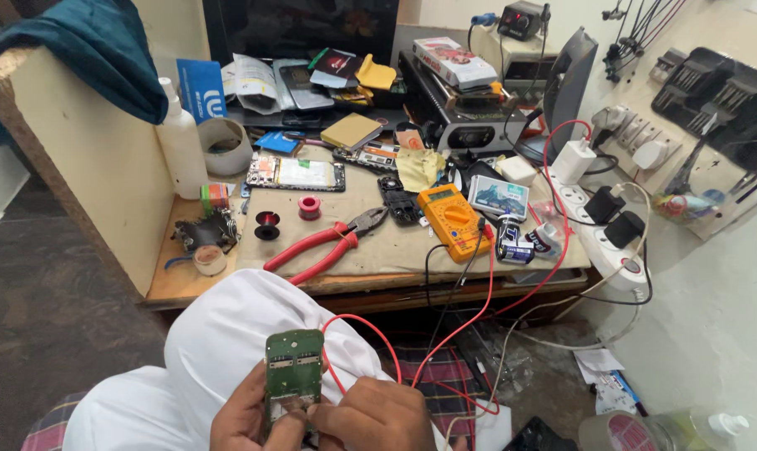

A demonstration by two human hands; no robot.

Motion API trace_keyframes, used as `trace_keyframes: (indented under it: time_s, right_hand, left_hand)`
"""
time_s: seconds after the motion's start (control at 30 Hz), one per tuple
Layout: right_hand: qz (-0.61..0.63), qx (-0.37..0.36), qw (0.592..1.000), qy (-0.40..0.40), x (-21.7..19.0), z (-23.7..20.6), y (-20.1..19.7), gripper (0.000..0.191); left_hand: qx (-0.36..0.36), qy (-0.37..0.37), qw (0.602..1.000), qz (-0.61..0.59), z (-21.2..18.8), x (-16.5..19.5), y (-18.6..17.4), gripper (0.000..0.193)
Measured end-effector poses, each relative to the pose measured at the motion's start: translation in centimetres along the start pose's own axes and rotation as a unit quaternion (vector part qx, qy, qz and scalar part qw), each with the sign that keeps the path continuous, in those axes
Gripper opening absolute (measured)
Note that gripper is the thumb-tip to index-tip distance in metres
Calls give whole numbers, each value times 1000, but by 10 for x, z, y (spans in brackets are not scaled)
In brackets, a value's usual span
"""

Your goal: The person sits holding a phone charging-port circuit board on their lap, attaches a charging cable to it, and uses multimeter probes to test points on the board. They turn the board over, scrape and clean the port area with a small tool, and continue probing the board with the multimeter leads.

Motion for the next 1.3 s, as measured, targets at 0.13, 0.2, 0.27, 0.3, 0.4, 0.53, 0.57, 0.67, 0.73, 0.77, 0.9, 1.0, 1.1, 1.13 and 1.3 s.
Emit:
trace_keyframes:
  time_s: [0.13, 0.2, 0.27, 0.3, 0.4, 0.53, 0.57, 0.67, 0.73, 0.77, 0.9, 1.0, 1.1, 1.13, 1.3]
  right_hand:
    - [9, 1, 1000, 2, 3, 0, 4, 27]
    - [9, 3, 1000, 7, 2, 0, 4, 27]
    - [14, -1, 1000, 8, 2, 2, 3, 29]
    - [17, -3, 1000, 9, 1, 3, 2, 29]
    - [35, 0, 999, 21, -1, 7, 0, 28]
    - [54, -5, 998, 28, -1, 10, -3, 30]
    - [56, -2, 998, 29, -2, 11, -3, 30]
    - [61, -1, 997, 37, -2, 12, -2, 29]
    - [64, -1, 997, 42, -2, 12, -3, 29]
    - [65, 0, 997, 42, -3, 13, -2, 29]
    - [80, 6, 995, 60, -4, 13, -3, 27]
    - [79, 3, 995, 58, -4, 13, -2, 28]
    - [90, 6, 995, 49, -2, 12, -3, 28]
    - [91, 6, 995, 48, -2, 12, -3, 28]
    - [96, 6, 994, 60, -3, 12, -5, 28]
  left_hand:
    - [-24, 19, 998, 48, 1, 12, 5, 59]
    - [-2, -1, 999, 43, 0, 15, 8, 59]
    - [12, -22, 999, 41, -1, 18, 11, 59]
    - [14, -34, 998, 41, -1, 19, 11, 59]
    - [11, -46, 998, 31, 0, 23, 13, 58]
    - [-4, -33, 999, 25, -1, 27, 15, 59]
    - [3, -39, 999, 34, -1, 27, 15, 59]
    - [12, -49, 997, 51, -1, 30, 17, 58]
    - [3, -45, 998, 50, -1, 32, 18, 58]
    - [6, -43, 998, 51, -1, 33, 19, 58]
    - [7, -46, 998, 42, -1, 37, 22, 58]
    - [-1, -47, 997, 60, -1, 41, 24, 56]
    - [0, -65, 996, 59, -1, 43, 24, 55]
    - [2, -75, 996, 52, -1, 43, 24, 56]
    - [-17, -53, 997, 53, -2, 39, 20, 52]
Point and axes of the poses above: each hand's wrist, its own z-axis towards the middle knuckle, its own y-axis out of the palm, x = y × z, the point moved 1 cm from there along z, towards the middle knuckle, and after that the axes turned 7 degrees about -y, right-handed, at the moved point
